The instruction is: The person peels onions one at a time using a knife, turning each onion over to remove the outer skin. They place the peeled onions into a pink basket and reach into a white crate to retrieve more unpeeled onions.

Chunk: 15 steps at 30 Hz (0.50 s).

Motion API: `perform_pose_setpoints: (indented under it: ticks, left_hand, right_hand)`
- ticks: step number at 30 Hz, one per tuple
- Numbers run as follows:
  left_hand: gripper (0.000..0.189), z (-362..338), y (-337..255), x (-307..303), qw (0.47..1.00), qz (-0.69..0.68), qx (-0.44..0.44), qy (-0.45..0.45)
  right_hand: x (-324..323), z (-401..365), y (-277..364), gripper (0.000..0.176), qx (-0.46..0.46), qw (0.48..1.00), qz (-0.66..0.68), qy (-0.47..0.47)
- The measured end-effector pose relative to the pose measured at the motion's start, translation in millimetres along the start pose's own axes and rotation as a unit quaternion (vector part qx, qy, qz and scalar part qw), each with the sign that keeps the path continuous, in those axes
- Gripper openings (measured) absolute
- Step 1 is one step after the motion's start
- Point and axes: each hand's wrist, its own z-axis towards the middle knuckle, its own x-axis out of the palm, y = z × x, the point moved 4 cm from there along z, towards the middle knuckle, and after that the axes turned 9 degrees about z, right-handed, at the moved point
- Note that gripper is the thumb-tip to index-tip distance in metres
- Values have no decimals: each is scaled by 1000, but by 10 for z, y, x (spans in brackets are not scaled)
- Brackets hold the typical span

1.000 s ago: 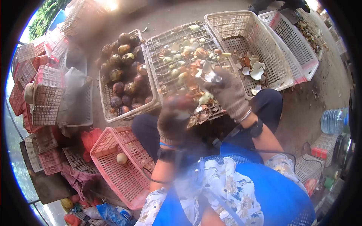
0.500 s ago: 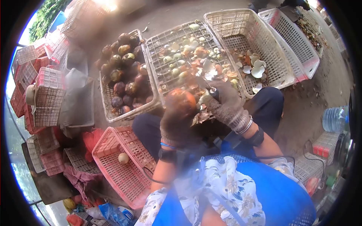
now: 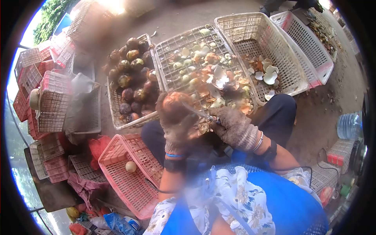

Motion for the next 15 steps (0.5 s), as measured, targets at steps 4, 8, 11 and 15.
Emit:
perform_pose_setpoints:
  ticks: [4, 8, 11, 15]
  left_hand:
    - [94, 2, 80, -78, 1000, 19, 25, 1]
    - [89, -72, 30, -50, 1000, 18, -25, 4]
    - [82, -109, 6, -98, 950, 290, 110, 41]
    - [74, -122, 247, -124, 954, 281, 60, 91]
  right_hand:
    - [-46, 9, 79, 33, 7, 999, 27, 19]
    - [-29, 5, 21, 38, 7, 998, 55, 26]
    - [-12, 14, -16, 39, -70, 997, 9, -4]
    - [-14, 1, -50, 35, -103, 991, -77, -45]
